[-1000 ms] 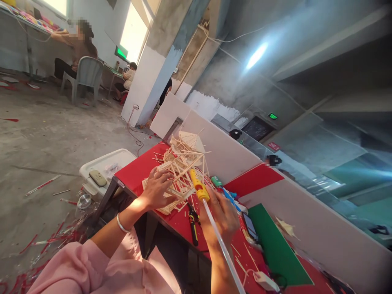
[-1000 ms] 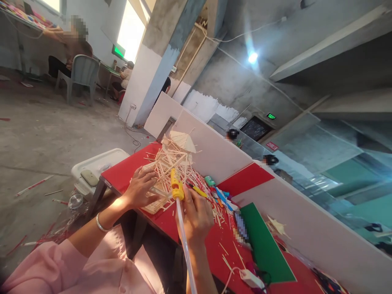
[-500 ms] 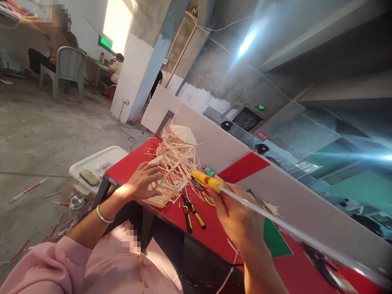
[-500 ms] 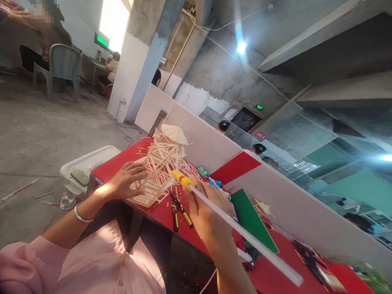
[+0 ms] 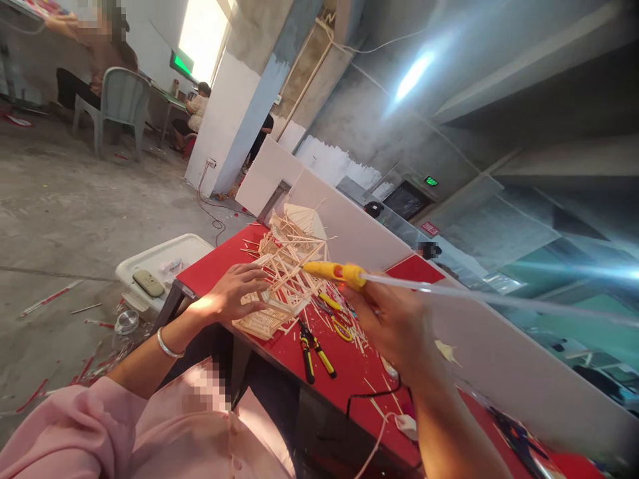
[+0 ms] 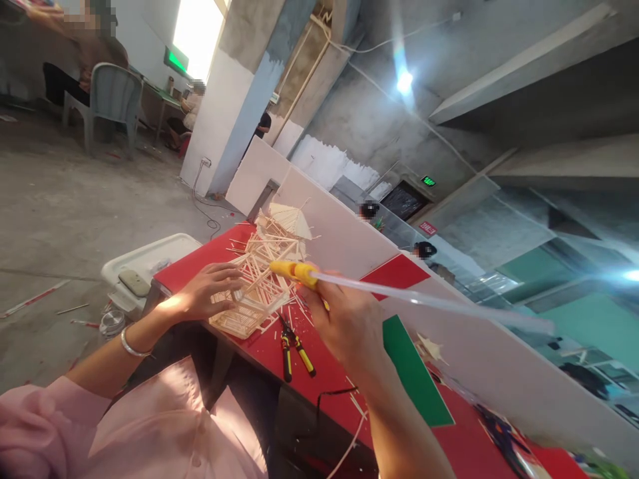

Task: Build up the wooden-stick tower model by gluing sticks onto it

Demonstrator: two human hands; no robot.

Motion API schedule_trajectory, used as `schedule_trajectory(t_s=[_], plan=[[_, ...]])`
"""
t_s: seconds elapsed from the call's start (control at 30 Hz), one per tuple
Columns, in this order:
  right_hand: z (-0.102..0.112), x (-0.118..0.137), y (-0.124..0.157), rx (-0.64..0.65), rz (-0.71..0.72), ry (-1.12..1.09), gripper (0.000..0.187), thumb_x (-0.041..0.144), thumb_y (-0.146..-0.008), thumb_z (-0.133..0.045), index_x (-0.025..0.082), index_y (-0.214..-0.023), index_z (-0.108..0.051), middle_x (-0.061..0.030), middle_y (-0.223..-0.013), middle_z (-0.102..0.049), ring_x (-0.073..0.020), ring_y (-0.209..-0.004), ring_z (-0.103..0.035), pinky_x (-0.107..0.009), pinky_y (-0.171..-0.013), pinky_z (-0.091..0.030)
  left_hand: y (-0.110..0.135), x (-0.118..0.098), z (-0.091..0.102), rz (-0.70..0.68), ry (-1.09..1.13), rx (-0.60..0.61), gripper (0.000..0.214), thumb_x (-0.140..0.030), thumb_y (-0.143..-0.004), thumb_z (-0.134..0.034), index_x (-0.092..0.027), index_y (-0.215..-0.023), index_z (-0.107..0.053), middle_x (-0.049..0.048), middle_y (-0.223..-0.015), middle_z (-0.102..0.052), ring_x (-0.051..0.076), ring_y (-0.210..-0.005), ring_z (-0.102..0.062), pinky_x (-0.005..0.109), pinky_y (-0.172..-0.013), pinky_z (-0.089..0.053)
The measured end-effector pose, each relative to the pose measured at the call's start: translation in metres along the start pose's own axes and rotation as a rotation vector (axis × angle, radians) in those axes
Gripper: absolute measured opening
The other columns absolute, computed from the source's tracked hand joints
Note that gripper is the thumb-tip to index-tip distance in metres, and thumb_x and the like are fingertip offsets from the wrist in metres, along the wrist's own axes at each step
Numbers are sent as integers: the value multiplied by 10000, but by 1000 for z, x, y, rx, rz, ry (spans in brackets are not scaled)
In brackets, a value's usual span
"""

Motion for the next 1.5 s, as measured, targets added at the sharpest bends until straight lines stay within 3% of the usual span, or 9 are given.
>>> schedule_trajectory(t_s=[0.1,0.2,0.4,0.67,0.93,1.1,1.2,1.3,1.5], plan=[[-17,4,-31,86,12,95,344,431,-973,-491,199,-863,-720,-55,-725,-702,-167,-665,-613,-282,-587,-323,0,1,2,14,-2,-26,320,-432,-879,-647,-244,-1132,-700,110,-1278,-660,305,-1275,-536,514,-1045,-440],[-35,9,-56,243,31,116,287,399,-959,-517,200,-865,-702,-55,-842,-718,-170,-736,-614,-281,-602,-293,2,1,1,6,-1,-35,315,-426,-876,-652,-228,-1116,-699,119,-1254,-668,308,-1254,-548,511,-1019,-461],[-44,12,-73,460,-8,109,260,396,-955,-509,222,-864,-679,-23,-848,-703,-157,-723,-595,-277,-579,-257,3,0,-1,-8,23,-77,318,-416,-866,-667,-216,-1113,-692,125,-1236,-672,303,-1234,-567,494,-1012,-467],[-47,12,-75,288,1,71,307,424,-963,-481,220,-811,-652,-31,-807,-690,-151,-696,-584,-273,-555,-263,5,0,-4,-2,47,-76,392,-451,-861,-664,-207,-1168,-666,146,-1251,-658,315,-1265,-544,506,-1014,-461],[-48,5,-67,287,4,54,273,418,-948,-509,232,-850,-684,-28,-827,-708,-162,-696,-600,-275,-558,-294,6,-2,-5,18,59,-83,375,-427,-862,-667,-212,-1169,-665,132,-1293,-644,299,-1304,-513,490,-1055,-442],[-32,-5,-70,120,-73,61,375,501,-957,-463,220,-869,-696,-38,-721,-657,-158,-625,-558,-283,-542,-286,8,0,-2,111,0,-181,271,-228,-899,-547,-232,-1127,-693,112,-1412,-551,293,-1321,-480,514,-1075,-401],[-35,-5,-72,149,-69,58,378,506,-956,-469,219,-849,-690,-33,-719,-650,-156,-620,-550,-284,-541,-278,10,7,-5,134,-25,-240,466,-38,-755,-498,-235,-1131,-691,97,-1411,-542,279,-1319,-476,507,-1068,-404],[-43,0,-72,177,-48,58,341,473,-958,-488,218,-847,-687,-30,-750,-666,-155,-640,-559,-281,-549,-279,11,14,-13,123,-46,-216,605,17,-624,-475,-239,-1129,-689,97,-1412,-536,285,-1317,-478,519,-1058,-412],[-45,4,-75,158,-21,57,337,464,-964,-483,217,-850,-681,-33,-767,-678,-151,-665,-576,-273,-556,-288,14,21,-20,105,-43,-175,680,14,-591,-455,-242,-1182,-674,110,-1391,-553,282,-1316,-488,524,-1047,-429]])
Point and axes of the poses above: each hand's wrist, its own y-axis away from the middle knuckle, its own z-axis out of the back of the hand, x = y × z, the point moved 3 cm from there along -y, towards the middle knuckle
